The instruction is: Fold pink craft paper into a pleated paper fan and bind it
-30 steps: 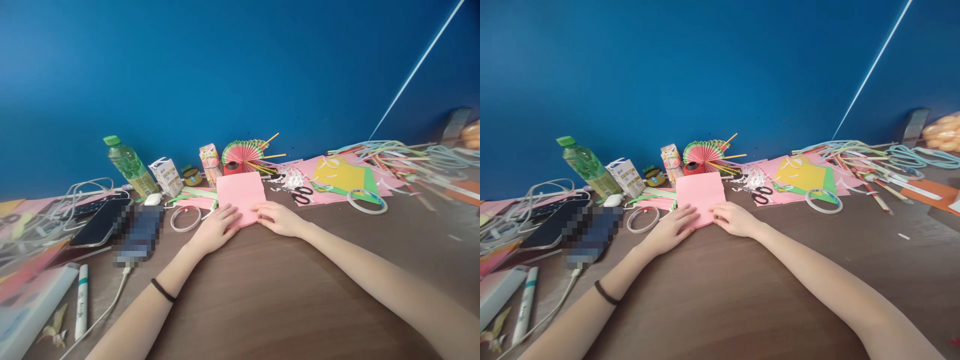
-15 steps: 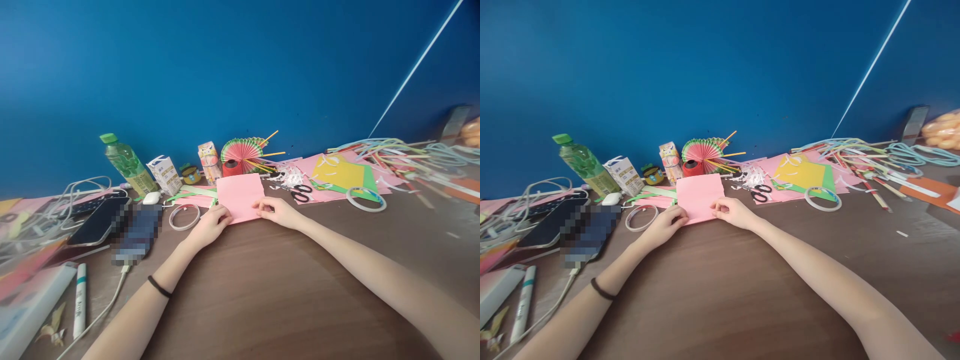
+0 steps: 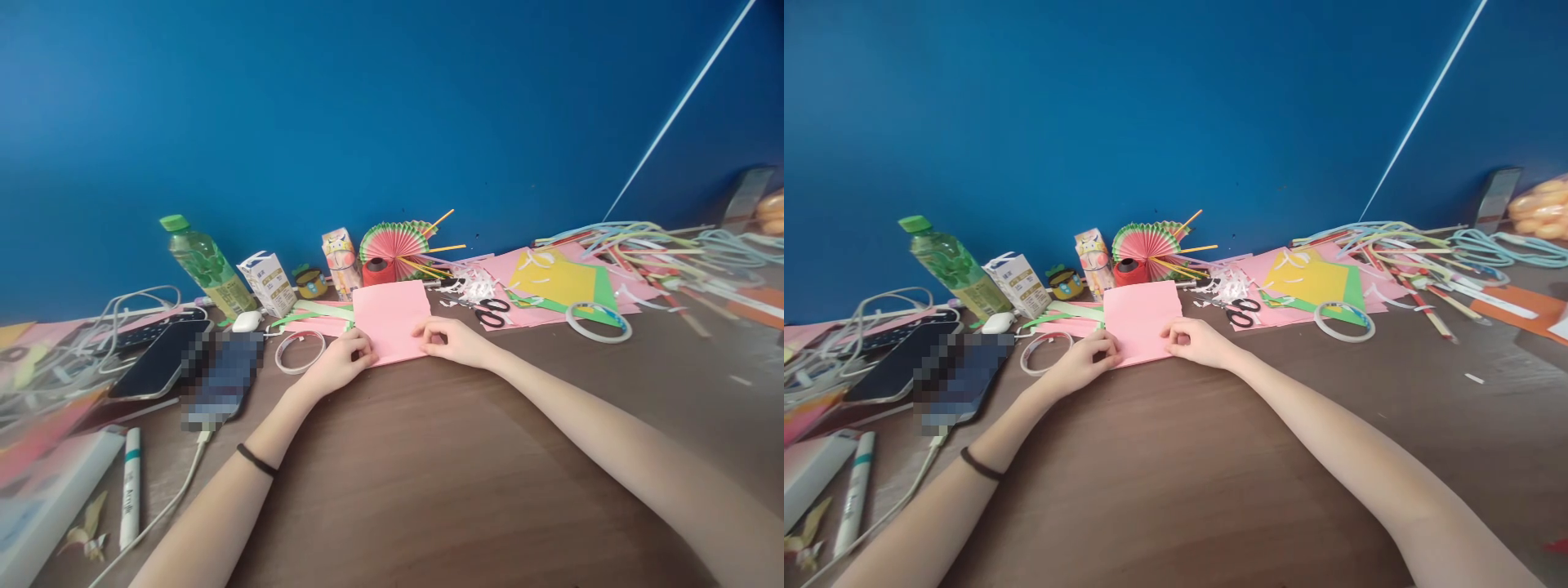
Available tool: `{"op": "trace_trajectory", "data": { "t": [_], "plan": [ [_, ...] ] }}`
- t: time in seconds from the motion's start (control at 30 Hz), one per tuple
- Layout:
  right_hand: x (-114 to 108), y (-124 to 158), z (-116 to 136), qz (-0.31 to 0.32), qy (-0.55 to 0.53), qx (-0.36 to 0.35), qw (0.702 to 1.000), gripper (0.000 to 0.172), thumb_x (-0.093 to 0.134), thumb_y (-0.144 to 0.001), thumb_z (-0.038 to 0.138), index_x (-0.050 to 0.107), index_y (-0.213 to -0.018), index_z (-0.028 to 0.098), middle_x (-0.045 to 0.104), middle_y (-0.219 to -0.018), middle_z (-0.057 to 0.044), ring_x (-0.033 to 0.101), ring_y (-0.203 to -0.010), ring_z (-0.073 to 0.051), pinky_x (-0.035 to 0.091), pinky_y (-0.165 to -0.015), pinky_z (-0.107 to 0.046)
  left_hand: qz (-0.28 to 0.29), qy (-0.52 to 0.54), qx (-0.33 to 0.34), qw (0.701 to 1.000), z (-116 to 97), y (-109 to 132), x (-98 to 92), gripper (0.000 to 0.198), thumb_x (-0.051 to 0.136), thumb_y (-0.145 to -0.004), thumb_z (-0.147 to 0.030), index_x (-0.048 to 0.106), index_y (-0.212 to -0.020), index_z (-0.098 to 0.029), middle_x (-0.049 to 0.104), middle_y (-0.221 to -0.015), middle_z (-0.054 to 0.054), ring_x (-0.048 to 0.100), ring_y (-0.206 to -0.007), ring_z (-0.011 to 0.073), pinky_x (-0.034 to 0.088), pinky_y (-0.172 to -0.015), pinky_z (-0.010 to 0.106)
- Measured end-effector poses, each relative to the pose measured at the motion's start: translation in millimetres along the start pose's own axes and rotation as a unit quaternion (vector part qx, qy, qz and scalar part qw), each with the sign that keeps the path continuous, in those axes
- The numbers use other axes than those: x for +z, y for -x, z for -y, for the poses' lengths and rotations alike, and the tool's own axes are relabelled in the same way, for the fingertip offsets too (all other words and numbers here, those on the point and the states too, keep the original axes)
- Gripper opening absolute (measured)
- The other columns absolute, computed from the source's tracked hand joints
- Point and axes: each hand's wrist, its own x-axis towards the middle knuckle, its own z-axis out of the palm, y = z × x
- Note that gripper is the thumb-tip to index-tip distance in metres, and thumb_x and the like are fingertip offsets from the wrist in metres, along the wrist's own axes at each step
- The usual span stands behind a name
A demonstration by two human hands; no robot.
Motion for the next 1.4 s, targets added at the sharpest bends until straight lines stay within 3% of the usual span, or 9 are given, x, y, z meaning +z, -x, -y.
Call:
{"op": "trace_trajectory", "data": {
  "t": [0.2,0.6,1.4],
  "plan": [
    [-1.4,0.2,2.8,0.000,-0.002,0.015,1.000,0.014,0.056,-0.071,0.021,0.049,-0.060,0.016,0.063,-0.097,-0.006,0.056,-0.077,-0.014,0.043,-0.068,-0.028,0.028,0.019,0.000,0.999,1.2,-1.9,-4.6,0.020,0.047,-0.079,-0.028,0.047,-0.062,-0.017,0.052,-0.082,0.002,0.051,-0.076,0.0139,0.042,-0.076,0.028],
    [-0.3,0.1,-0.8,0.006,-0.032,0.011,0.999,0.002,0.058,-0.069,0.017,0.057,-0.070,0.017,0.061,-0.096,-0.005,0.057,-0.091,-0.017,0.042,-0.084,-0.031,0.038,0.052,-0.010,0.998,4.3,-3.0,-3.4,0.012,0.050,-0.076,-0.023,0.048,-0.066,-0.017,0.050,-0.080,0.001,0.048,-0.075,0.0140,0.039,-0.076,0.028],
    [-9.3,-0.6,-3.3,0.055,-0.004,-0.008,0.998,0.012,0.051,-0.076,0.014,0.062,-0.079,0.017,0.062,-0.104,-0.005,0.057,-0.098,-0.016,0.039,-0.088,-0.031,0.038,0.043,-0.014,0.998,4.0,-1.1,-2.4,0.012,0.050,-0.076,-0.025,0.049,-0.067,-0.018,0.048,-0.083,0.001,0.047,-0.078,0.0147,0.039,-0.076,0.028]
  ]
}}
